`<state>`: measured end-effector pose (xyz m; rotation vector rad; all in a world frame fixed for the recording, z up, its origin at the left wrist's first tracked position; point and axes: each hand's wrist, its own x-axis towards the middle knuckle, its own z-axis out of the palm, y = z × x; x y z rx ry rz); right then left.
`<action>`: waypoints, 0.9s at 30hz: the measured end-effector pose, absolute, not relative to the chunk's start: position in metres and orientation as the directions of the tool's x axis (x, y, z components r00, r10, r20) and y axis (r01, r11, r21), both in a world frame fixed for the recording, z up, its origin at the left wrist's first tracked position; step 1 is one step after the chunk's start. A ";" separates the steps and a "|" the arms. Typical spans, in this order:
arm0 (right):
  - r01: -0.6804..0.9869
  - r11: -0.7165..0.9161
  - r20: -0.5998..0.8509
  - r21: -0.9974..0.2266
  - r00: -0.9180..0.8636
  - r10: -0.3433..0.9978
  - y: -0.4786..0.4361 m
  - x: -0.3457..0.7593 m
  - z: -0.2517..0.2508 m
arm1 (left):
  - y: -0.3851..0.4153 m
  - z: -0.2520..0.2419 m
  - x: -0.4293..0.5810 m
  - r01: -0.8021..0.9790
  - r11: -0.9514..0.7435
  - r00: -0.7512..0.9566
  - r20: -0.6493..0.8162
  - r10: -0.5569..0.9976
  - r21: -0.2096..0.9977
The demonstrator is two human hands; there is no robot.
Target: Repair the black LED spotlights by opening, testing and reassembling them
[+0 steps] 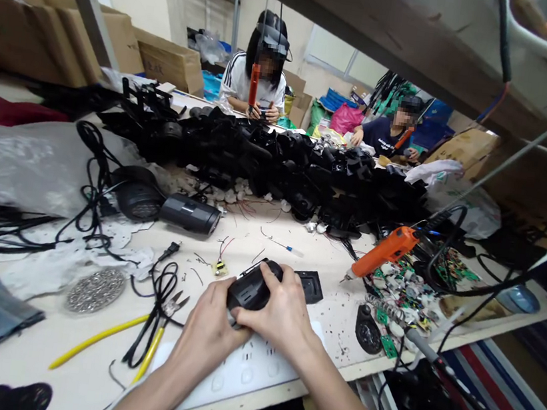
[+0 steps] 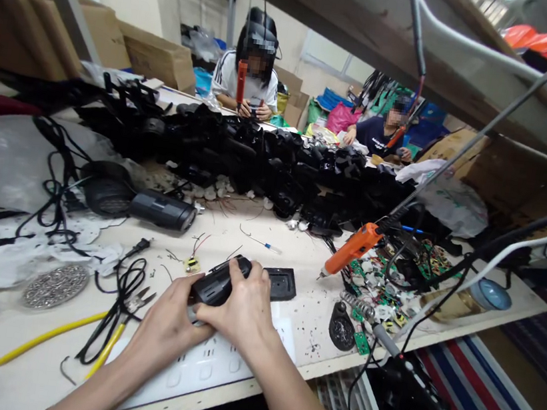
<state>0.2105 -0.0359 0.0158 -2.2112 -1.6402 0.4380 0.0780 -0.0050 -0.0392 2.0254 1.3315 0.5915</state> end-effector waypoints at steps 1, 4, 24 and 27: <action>0.851 -0.266 -0.043 -0.453 0.277 0.960 -0.035 0.211 0.017 | -0.005 -0.038 0.078 0.638 -0.275 0.389 0.008 0.921 0.719; 0.857 -0.252 -0.047 -0.449 0.260 0.965 -0.033 0.213 0.020 | -0.006 -0.035 0.079 0.645 -0.246 0.386 -0.031 0.922 0.724; 0.778 -0.187 0.118 -0.600 0.317 0.941 -0.051 0.222 0.000 | -0.006 -0.036 0.080 0.630 -0.299 0.380 0.051 0.924 0.717; 0.700 -0.164 0.147 -0.695 0.362 0.920 -0.058 0.234 0.005 | -0.007 -0.037 0.080 0.623 -0.303 0.383 0.057 0.922 0.721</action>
